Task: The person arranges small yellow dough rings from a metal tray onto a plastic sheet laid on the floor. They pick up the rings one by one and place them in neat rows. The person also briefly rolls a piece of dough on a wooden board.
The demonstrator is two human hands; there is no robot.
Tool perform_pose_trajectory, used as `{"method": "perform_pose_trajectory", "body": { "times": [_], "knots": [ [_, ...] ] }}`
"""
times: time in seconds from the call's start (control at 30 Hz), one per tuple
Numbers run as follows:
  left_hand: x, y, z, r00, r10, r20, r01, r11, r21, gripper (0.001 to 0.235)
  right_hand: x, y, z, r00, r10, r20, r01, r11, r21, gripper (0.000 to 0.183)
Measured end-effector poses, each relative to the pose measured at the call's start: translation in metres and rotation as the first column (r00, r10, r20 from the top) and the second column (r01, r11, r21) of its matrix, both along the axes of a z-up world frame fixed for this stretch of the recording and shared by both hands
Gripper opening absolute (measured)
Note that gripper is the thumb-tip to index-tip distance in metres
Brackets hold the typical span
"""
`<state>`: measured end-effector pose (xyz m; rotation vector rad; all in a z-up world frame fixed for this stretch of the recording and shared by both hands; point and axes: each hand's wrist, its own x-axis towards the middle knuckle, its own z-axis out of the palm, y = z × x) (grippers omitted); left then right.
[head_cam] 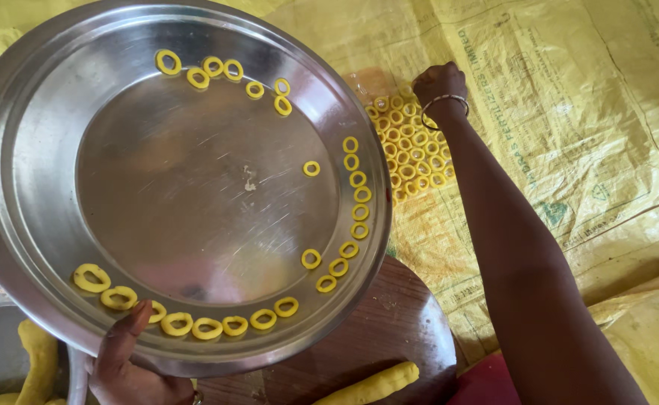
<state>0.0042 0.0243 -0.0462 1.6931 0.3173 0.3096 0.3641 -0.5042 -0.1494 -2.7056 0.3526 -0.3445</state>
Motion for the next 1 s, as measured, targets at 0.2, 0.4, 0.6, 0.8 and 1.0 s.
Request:
{"method": "perform_pose_trajectory", "body": {
  "times": [0.2, 0.4, 0.6, 0.8, 1.0],
  "knots": [
    [0.010, -0.017, 0.020, 0.870, 0.327, -0.368, -0.491, 0.624, -0.608, 0.038, -0.005, -0.003, -0.009, 0.995, 0.090, 0.032, -0.084, 0.983, -0.164, 0.007],
    [0.006, -0.035, 0.055, 0.984, 0.178, 0.032, -0.176, 0.983, -0.046, 0.027, -0.011, -0.001, -0.005, 0.992, 0.101, 0.069, -0.092, 0.988, -0.123, 0.014],
    [0.002, -0.048, 0.092, 0.905, 0.367, -0.215, -0.421, 0.704, -0.572, 0.035, -0.038, 0.094, 0.053, 0.902, 0.302, 0.308, -0.418, 0.785, 0.457, 0.025],
    [0.001, -0.051, 0.088, 0.888, 0.382, -0.255, -0.457, 0.676, -0.578, 0.038, -0.084, 0.195, 0.089, 0.637, 0.686, 0.352, -0.716, 0.696, -0.062, 0.019],
    [-0.013, -0.039, 0.081, 0.980, -0.004, 0.199, -0.129, 0.749, 0.650, 0.033, -0.050, 0.177, 0.063, 0.768, 0.578, 0.276, -0.615, 0.786, 0.064, 0.016]
  ]
}}
